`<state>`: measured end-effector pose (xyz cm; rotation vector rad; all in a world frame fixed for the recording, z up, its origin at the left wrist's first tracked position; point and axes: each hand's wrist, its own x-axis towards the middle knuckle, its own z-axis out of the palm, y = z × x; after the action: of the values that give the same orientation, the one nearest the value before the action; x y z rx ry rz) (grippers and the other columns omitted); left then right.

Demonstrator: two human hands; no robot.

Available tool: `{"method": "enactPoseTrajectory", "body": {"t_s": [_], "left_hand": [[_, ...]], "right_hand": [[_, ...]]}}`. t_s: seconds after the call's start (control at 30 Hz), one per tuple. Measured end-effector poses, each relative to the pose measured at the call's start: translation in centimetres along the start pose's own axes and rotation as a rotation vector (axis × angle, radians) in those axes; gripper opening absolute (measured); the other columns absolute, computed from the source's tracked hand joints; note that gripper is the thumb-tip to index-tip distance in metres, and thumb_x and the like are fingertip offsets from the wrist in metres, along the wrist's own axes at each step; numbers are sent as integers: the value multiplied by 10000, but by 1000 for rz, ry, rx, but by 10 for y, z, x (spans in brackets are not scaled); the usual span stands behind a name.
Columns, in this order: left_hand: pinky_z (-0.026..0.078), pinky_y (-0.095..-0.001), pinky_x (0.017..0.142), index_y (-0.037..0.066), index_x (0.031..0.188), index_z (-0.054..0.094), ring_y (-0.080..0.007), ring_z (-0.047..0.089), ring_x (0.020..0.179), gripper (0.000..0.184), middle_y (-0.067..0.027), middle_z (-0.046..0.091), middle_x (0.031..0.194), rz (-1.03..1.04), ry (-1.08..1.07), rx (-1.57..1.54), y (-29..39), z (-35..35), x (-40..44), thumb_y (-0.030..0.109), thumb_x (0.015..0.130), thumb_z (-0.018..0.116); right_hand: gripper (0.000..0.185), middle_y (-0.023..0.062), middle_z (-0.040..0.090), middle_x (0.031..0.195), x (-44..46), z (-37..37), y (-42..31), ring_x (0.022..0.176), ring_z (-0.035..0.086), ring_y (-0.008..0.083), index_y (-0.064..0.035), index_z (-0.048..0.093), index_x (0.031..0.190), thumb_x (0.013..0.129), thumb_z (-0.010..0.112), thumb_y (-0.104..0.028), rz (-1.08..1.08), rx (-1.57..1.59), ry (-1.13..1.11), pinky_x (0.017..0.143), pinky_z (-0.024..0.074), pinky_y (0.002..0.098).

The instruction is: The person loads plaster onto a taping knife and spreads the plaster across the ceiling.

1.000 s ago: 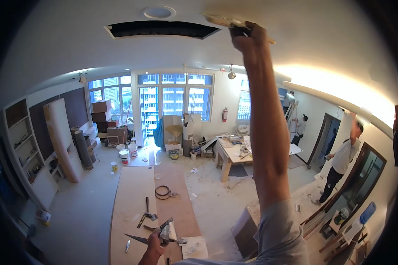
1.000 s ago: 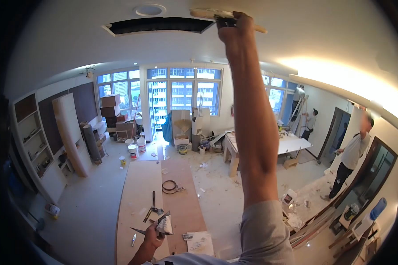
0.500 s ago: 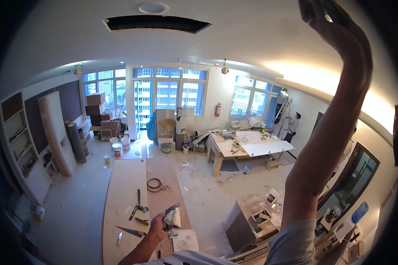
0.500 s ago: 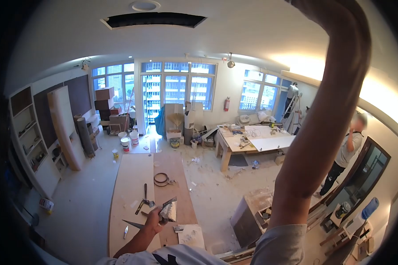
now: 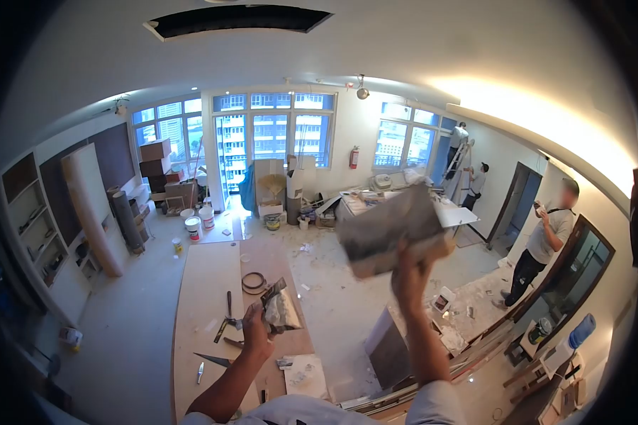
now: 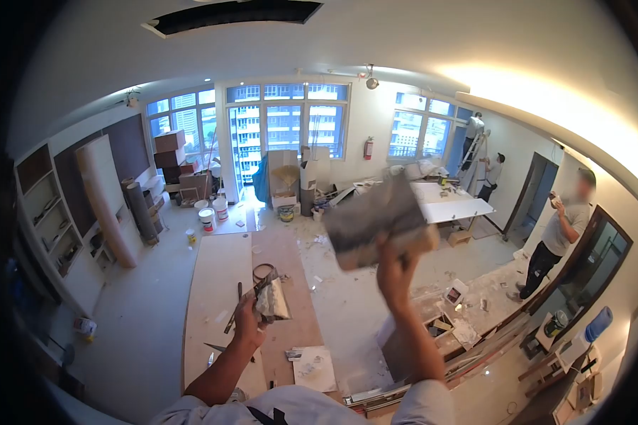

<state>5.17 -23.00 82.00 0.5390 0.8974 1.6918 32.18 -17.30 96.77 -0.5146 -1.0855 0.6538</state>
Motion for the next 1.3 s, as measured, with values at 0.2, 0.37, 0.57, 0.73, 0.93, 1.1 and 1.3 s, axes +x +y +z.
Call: {"method": "enactPoseTrajectory", "body": {"t_s": [0.2, 0.37, 0.57, 0.73, 0.93, 1.1, 1.3], "left_hand": [[496, -359, 721, 58, 1044, 508, -247, 553, 982, 220, -117, 547, 1046, 10, 41, -117, -21, 17, 17, 125, 835, 526], [346, -445, 1004, -131, 1175, 448, -466, 435, 1132, 645, -293, 493, 1150, 487, -78, 1349, -40, 10, 14, -109, 563, 652], [541, -348, 672, 66, 1038, 491, -223, 629, 906, 181, -94, 585, 991, -67, 69, -17, -44, 32, 18, 163, 894, 539], [496, -246, 499, 113, 1028, 546, -120, 637, 732, 197, -30, 620, 926, -115, 90, -27, -50, 22, 24, 234, 962, 406], [491, -265, 479, 88, 993, 582, -123, 633, 680, 205, -22, 644, 861, -256, -39, -33, -26, -11, 37, 204, 954, 418], [541, -304, 553, 93, 991, 574, -140, 653, 741, 173, -30, 637, 881, -431, -66, 177, -9, -24, 51, 199, 936, 448], [559, -313, 606, 92, 1026, 557, -147, 653, 808, 173, -41, 622, 922, -490, -189, 226, -2, -19, 48, 187, 924, 454]], "right_hand": [[193, 65, 619, 871, -118, -24, 106, 795, 577, 143, 14, 578, 1003, 840, 642, -67, 14, -197, -46, 690, 475, 301], [167, 202, 638, 979, -174, -48, 129, 886, 624, 323, 35, 595, 986, 824, 596, -9, 2, -383, -269, 755, 491, 360], [444, 243, 562, 1239, -147, -16, 106, 1156, 536, 411, 10, 531, 1207, 783, 657, -20, -286, -212, -565, 965, 428, 441], [481, 195, 565, 1248, -141, -26, 125, 1115, 553, 387, -34, 588, 1193, 720, 668, -40, -269, -504, -726, 917, 455, 418], [512, 114, 567, 1279, -113, -78, 137, 1152, 538, 331, -92, 610, 1191, 690, 712, -115, -161, -803, -993, 950, 445, 422], [443, 46, 563, 1301, -71, -48, 79, 1139, 533, 315, -194, 650, 1153, 712, 650, -160, -395, -820, -1257, 992, 416, 454], [503, 12, 529, 1335, -63, 4, 51, 1167, 505, 276, -255, 596, 1233, 741, 588, -148, -593, -859, -1584, 1048, 373, 423]]}}
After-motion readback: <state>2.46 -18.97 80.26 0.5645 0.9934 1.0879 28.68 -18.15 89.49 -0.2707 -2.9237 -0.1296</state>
